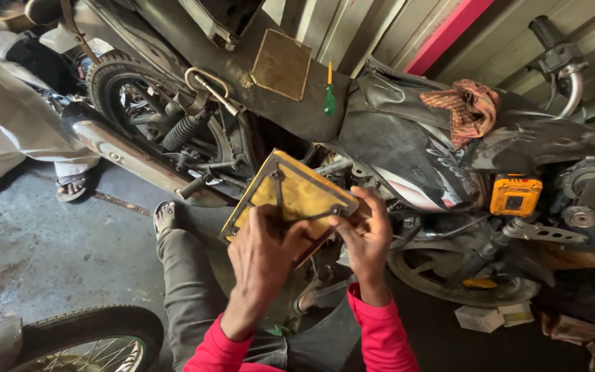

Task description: Cleaning a motorcycle air filter with a cloth.

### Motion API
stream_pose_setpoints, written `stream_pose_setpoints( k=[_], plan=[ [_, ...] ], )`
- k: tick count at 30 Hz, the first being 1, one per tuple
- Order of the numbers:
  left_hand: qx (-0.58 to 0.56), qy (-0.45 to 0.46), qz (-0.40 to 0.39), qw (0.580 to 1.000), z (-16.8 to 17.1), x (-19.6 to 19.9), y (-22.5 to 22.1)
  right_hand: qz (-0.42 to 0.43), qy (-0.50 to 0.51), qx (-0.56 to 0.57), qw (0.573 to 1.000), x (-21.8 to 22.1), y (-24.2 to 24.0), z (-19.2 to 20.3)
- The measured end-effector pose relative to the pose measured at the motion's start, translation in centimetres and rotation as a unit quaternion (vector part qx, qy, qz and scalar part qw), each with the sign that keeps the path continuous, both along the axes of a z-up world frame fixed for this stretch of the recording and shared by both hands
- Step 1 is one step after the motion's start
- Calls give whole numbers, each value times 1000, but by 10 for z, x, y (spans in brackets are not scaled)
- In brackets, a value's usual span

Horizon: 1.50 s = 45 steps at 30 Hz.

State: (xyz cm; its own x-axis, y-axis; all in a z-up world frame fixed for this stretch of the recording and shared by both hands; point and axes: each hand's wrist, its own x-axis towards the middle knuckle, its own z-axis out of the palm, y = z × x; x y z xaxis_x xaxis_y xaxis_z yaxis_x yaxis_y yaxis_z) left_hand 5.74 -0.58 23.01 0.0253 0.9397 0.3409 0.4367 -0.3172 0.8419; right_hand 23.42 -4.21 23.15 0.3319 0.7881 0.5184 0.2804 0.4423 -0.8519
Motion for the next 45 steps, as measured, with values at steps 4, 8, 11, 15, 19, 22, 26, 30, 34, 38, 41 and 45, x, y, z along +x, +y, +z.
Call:
stream_pose_setpoints(
  k=[4,8,11,15,19,22,26,30,34,38,41,45],
  plan=[
    [73,-70,18,995,-13,-29,15,-78,-51,2,996,25,-6,-14],
    [18,-86,52,995,-14,-61,32,-110,25,10,994,35,-5,-7],
    [-17,-198,-38,979,-45,-66,36,-85,114,25,990,41,-2,-7],
    [-216,-411,-148,873,-101,-55,23,-64,180,37,981,45,0,-6],
    [-235,-464,-161,839,-81,-41,6,-57,196,41,978,40,0,8],
    [-238,-503,-203,806,-79,-39,1,-71,206,42,975,41,0,10],
    [-191,-482,-214,828,-80,-39,-4,-68,202,53,976,40,0,14],
    [-182,-474,-199,838,-69,-40,-5,-62,205,49,975,41,2,14],
    [-163,-449,-162,864,-69,-41,-3,-66,190,29,979,45,-2,13],
    [-176,-480,-177,841,-78,-41,-1,-53,169,1,984,42,-5,20],
    [-185,-497,-171,830,-80,-40,1,-25,176,1,984,43,-9,19],
    [-202,-464,-168,846,-63,-44,3,-3,189,-7,982,37,-10,24]
  ],
)
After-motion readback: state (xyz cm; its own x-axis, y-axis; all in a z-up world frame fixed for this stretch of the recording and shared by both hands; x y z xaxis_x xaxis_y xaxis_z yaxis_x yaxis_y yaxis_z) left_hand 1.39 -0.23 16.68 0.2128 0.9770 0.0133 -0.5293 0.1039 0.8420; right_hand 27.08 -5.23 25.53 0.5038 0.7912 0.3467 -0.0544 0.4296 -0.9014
